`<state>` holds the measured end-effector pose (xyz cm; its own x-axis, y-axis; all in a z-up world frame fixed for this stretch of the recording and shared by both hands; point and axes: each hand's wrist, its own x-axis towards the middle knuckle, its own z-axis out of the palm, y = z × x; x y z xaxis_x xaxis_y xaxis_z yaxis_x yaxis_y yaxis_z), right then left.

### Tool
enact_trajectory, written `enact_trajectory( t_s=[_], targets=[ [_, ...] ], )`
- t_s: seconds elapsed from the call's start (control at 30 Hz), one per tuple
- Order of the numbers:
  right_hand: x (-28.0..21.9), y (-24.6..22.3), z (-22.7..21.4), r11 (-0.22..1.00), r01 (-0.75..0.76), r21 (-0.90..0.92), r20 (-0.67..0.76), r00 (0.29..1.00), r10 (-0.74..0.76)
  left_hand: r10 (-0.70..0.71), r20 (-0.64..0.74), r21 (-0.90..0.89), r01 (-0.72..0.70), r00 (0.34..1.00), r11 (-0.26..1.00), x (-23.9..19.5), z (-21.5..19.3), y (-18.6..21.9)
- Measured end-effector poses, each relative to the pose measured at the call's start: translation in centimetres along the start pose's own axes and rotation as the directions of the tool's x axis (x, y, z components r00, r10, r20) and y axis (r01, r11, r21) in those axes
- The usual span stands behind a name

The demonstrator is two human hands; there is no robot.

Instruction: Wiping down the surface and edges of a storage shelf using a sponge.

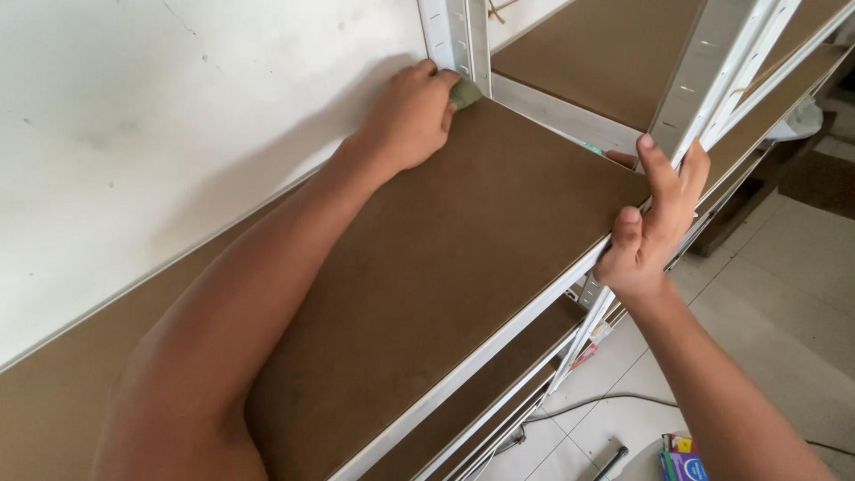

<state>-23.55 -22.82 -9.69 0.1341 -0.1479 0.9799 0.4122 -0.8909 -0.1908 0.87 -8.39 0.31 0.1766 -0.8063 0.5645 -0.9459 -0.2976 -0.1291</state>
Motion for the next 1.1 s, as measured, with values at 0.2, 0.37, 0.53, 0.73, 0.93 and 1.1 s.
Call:
enact_trajectory(
  t_s=[0.2,0.37,0.53,0.73,0.93,1.1],
  targets=[
    [-0.4,0.2,0.1,1.000,0.007,0.020,0.001,1.000,-0.007,0.020,-0.100,0.023,-0.018,0.995,1.000,1.3,-2.9,-0.8],
    [-1.0,1.3,0.0,0.995,0.031,0.100,0.004,1.000,-0.031,0.068,-0.136,0.247,-0.032,0.988,0.969,1.6,1.3,-2.0],
    [-1.6,1.4,0.0,0.990,-0.062,0.123,-0.027,0.997,0.066,0.024,-0.020,0.153,-0.020,1.000,0.988,1.0,2.2,-0.1],
    [-0.3,-0.1,-0.3,0.981,-0.141,0.133,-0.011,0.990,0.144,0.026,0.108,-0.022,-0.024,0.994,0.999,1.4,1.8,4.2],
    [-0.4,-0.3,-0.6,0.981,-0.189,0.048,0.056,0.981,0.186,0.127,0.074,-0.361,-0.092,0.989,0.928,0.2,-2.2,9.0],
    [-0.8,0.7,-0.1,0.979,-0.199,0.049,0.014,0.980,0.199,0.113,0.033,-0.389,-0.091,0.993,0.917,1.9,-1.8,6.9]
  ],
)
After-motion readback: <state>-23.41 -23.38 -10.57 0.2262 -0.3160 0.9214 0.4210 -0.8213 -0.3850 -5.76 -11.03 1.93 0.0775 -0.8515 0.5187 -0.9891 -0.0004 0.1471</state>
